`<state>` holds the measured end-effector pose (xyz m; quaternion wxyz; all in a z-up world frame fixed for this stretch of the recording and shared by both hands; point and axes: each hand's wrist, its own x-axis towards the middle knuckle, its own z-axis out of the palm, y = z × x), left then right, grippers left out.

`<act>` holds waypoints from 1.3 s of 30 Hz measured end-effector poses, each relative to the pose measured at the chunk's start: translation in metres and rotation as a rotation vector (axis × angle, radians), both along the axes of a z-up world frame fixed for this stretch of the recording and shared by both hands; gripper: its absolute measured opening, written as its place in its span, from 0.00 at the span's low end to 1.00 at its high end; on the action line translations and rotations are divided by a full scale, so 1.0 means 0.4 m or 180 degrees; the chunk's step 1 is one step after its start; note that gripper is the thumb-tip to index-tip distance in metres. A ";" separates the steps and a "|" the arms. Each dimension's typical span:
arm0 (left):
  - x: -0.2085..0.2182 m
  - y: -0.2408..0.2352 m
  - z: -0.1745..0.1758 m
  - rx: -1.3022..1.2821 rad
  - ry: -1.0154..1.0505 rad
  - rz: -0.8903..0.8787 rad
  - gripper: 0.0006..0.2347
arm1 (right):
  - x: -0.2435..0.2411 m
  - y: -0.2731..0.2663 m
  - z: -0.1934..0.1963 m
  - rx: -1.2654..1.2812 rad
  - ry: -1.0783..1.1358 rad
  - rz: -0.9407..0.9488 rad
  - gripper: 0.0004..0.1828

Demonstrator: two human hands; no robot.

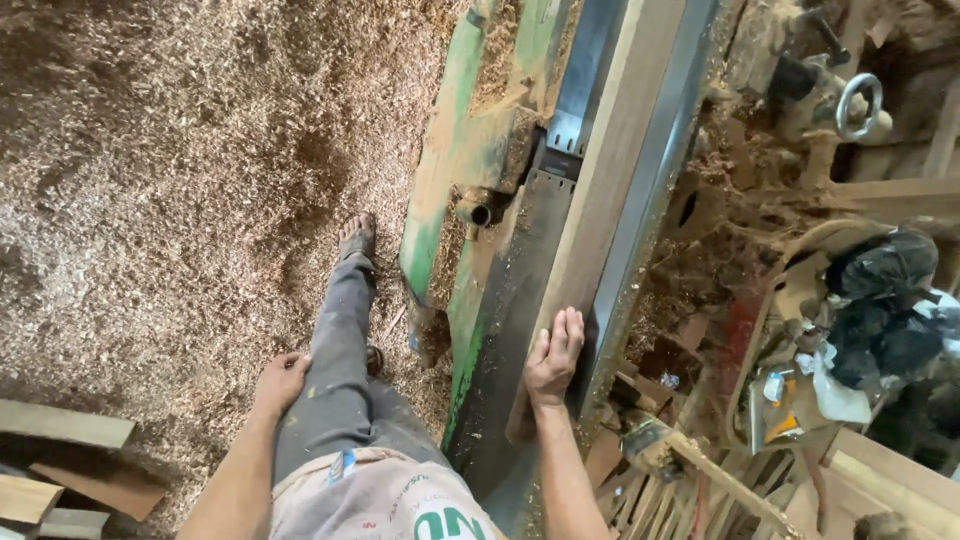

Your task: The person is using a jointer machine to flatten and square the edges of several wooden boards in a workshop.

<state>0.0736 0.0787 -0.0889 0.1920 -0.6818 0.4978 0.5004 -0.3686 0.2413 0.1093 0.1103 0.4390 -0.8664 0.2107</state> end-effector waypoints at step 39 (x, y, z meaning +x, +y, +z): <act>-0.265 -0.497 0.181 0.0268 -0.0139 0.0093 0.27 | -1.007 -1.134 -0.205 0.0458 -0.0837 -0.1766 0.52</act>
